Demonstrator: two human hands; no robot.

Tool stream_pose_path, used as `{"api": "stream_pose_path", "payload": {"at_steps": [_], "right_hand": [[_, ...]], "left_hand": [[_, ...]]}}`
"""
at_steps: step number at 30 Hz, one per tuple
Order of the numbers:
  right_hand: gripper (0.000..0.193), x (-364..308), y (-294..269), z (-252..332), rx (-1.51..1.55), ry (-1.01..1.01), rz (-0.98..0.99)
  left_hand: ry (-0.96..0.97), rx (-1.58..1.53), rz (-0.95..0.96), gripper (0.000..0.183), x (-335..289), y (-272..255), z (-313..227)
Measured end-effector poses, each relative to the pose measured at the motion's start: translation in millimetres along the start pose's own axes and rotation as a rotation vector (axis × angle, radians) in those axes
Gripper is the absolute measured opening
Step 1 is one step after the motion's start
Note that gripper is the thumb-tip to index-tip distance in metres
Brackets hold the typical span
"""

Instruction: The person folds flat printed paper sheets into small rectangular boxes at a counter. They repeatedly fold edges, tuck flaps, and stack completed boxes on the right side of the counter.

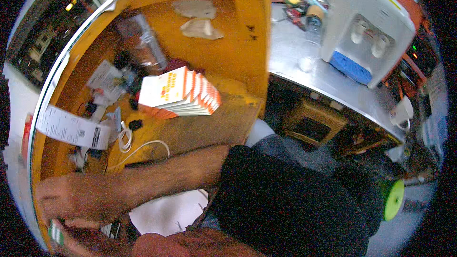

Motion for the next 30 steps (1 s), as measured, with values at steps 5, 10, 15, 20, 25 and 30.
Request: {"api": "stream_pose_path", "payload": {"at_steps": [5, 10, 15, 20, 25, 30], "right_hand": [[0.058, 2, -30, -13, -0.207, -0.005, 0.011], [0.032, -2, -17, -10, -0.406, 0.161, 0.290], [0.041, 0, -12, -3, -0.463, 0.100, 0.273], [0.036, -6, -10, -13, -0.475, 0.125, 0.313], [0.029, 4, -17, -1, -0.594, -0.057, 0.132], [0.029, 11, -16, 12, -0.632, -0.120, 0.123]], "left_hand": [[-0.072, -0.395, 0.135, 0.041, 16, 0, -6], [-0.499, -1.157, 0.482, 0.042, 6, 14, -15], [-0.725, -1.126, 0.274, 0.036, 8, 21, -8], [-0.608, -1.229, 0.401, 0.058, 9, 13, -17], [-0.081, -0.637, 0.237, 0.108, -21, 40, -53], [-0.126, -0.475, 0.172, 0.088, -20, 41, -56]]}}
Point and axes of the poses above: each hand's wrist, its own x-axis towards the middle knuckle, its own y-axis out of the palm, z = x × y, the point moved 7 cm from there along x, towards the middle knuckle, and after that the axes turned 12 degrees about -z, right-handed, at the moved point
